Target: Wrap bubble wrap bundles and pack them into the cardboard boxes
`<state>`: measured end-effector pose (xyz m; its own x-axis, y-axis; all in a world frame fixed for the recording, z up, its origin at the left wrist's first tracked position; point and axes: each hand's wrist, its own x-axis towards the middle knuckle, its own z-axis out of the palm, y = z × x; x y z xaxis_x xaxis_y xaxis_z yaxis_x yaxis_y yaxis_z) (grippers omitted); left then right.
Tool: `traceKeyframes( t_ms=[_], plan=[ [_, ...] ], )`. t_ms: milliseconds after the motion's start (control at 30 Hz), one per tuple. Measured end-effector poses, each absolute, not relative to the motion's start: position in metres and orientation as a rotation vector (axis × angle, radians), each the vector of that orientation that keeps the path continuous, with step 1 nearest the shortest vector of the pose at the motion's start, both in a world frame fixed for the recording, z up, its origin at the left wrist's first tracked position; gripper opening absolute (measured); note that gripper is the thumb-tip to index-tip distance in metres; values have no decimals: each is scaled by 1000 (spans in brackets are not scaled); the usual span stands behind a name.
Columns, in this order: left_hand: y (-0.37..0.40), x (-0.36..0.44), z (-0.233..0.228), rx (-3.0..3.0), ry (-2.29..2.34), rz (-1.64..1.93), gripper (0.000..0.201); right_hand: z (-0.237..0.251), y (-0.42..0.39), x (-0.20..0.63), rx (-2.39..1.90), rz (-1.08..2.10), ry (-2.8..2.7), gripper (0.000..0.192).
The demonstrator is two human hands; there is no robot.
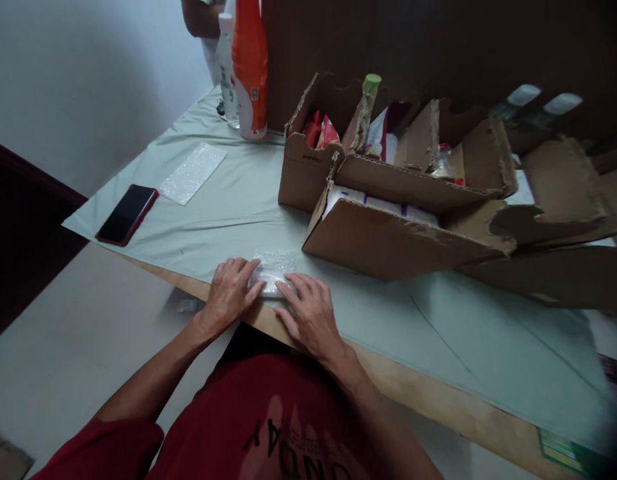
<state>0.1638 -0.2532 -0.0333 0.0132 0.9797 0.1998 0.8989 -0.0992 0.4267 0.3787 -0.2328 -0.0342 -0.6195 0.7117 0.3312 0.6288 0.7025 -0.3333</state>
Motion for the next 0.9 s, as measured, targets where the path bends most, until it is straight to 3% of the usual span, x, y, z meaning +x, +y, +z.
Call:
traceKeyframes(
  t_ms=[167, 300, 433, 533, 600, 700, 767, 900],
  plan=[
    [-279, 164, -20, 1355, 1838, 1120, 42, -44, -219, 370, -1135, 494, -2295, 29],
    [-302, 176, -17, 631, 1433, 1151, 75, -30, -231, 378, -1122, 725, -2202, 27],
    [-304, 192, -21, 453, 1242, 1163, 105, -12, -254, 387, -1097, 968, -2207, 23],
    [-304, 199, -23, 573, 1220, 1161, 96, -8, -262, 399, -1196, 974, -2084, 24],
    [-306, 202, -25, 702, 1248, 1167, 80, -10, -262, 411, -1247, 1022, -1918, 39],
    [-304, 208, -28, 880, 1243, 1125, 63, -12, -261, 431, -1179, 1430, -1656, 63],
    [-299, 217, -28, 970, 1213, 1077, 58, -11, -260, 444, -1161, 1618, -1543, 53],
    [-284, 235, -16, 1091, 1216, 973, 55, -6, -257, 462, -1278, 1546, -1483, 26]
  ],
)
